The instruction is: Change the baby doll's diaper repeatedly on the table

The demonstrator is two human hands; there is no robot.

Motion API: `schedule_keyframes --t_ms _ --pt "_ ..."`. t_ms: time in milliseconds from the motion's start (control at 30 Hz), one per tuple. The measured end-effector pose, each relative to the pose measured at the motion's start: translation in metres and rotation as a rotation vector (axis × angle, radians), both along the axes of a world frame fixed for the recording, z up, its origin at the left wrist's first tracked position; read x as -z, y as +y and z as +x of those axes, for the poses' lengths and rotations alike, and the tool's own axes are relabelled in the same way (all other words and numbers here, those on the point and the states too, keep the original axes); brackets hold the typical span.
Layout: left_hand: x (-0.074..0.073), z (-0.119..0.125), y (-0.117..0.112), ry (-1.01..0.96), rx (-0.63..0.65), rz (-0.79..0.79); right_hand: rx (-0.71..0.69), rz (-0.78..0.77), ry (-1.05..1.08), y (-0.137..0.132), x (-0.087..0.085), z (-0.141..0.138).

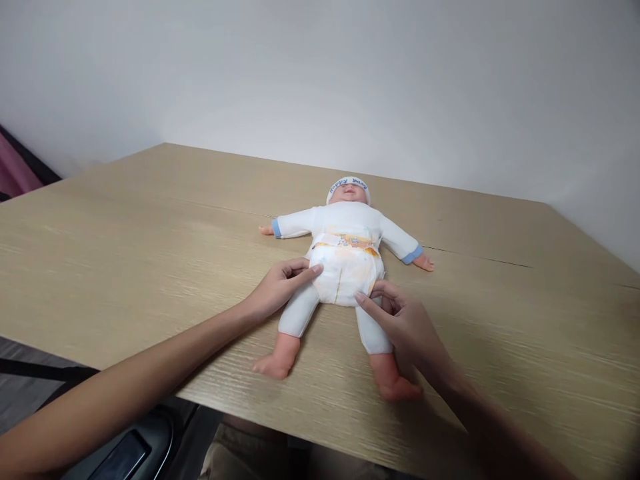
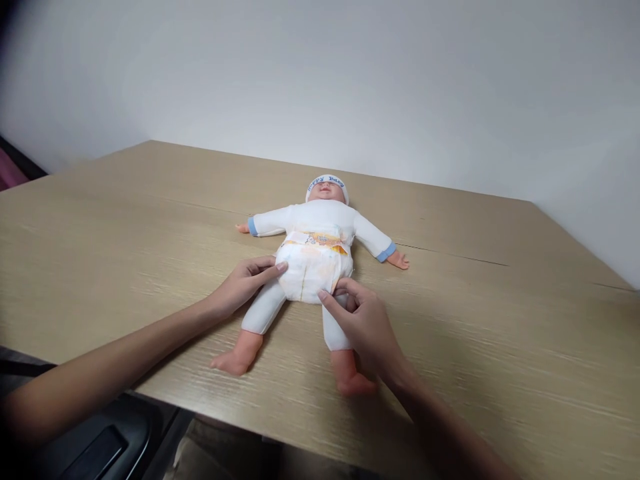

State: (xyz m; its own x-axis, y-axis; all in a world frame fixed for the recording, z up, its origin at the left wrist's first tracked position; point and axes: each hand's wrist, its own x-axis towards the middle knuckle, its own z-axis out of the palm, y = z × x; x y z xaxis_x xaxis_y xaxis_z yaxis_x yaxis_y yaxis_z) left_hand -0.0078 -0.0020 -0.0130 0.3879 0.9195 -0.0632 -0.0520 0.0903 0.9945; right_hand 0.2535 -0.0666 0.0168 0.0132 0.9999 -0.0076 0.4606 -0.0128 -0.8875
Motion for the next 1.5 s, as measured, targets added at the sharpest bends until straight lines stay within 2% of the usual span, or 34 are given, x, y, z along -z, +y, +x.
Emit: schedule_keyframes --t_ms 100,200,267,333,500,633,700,767,833,900,967,1033,1167,1267,1367,1433,1500 --pt "0.001 -0.002 0.001 0.017 -0.018 0.025 0.021 0.087 -0.116 -0.007 -0.002 -0.001" --pt "-0.001 -0.004 -0.001 0.053 -0.039 0.082 0.041 0.240 -0.224 -0.011 -0.001 -0.005" --pt "-0.003 -0.005 -0.004 0.048 -0.031 0.089 0.061 0.349 -0.243 -0.010 0.002 -0.007" --pt "-0.006 -0.006 -0.009 0.016 -0.014 0.063 0.063 0.392 -0.229 -0.007 0.006 -0.006" --pt "-0.018 -0.019 -0.026 -0.003 0.035 0.023 -0.019 0.305 -0.159 -0.006 0.010 0.006" --pt "-0.027 -0.045 -0.028 0.227 -0.013 0.202 -0.044 0.198 -0.106 -0.016 0.009 0.029" --pt "-0.027 -0.059 -0.017 0.387 -0.090 0.356 0.001 0.215 -0.134 -0.015 0.009 0.044" --pt "-0.024 -0.070 0.005 0.557 -0.174 0.539 0.068 0.337 -0.261 -0.003 0.009 0.059" --pt "-0.020 -0.074 0.035 0.726 -0.226 0.716 0.116 0.495 -0.447 0.020 0.010 0.072" --pt "-0.017 -0.071 0.068 0.868 -0.238 0.817 0.128 0.590 -0.613 0.051 0.009 0.081" --pt "-0.018 -0.060 0.098 0.961 -0.239 0.819 0.129 0.580 -0.731 0.083 0.008 0.083" --pt "-0.021 -0.046 0.119 1.015 -0.221 0.770 0.111 0.494 -0.788 0.112 0.007 0.078" --pt "-0.029 -0.018 0.133 1.050 -0.178 0.627 0.084 0.283 -0.740 0.141 0.002 0.058" --pt "-0.039 -0.006 0.122 1.047 -0.211 0.570 0.111 0.240 -0.701 0.142 -0.003 0.048" --pt "-0.064 -0.002 0.092 0.973 -0.286 0.465 0.135 0.197 -0.664 0.126 -0.016 0.048" --pt "-0.087 -0.006 0.054 0.868 -0.321 0.380 0.113 0.206 -0.571 0.105 -0.032 0.053" --pt "-0.106 -0.013 -0.002 0.757 -0.312 0.381 0.031 0.254 -0.406 0.074 -0.052 0.061"
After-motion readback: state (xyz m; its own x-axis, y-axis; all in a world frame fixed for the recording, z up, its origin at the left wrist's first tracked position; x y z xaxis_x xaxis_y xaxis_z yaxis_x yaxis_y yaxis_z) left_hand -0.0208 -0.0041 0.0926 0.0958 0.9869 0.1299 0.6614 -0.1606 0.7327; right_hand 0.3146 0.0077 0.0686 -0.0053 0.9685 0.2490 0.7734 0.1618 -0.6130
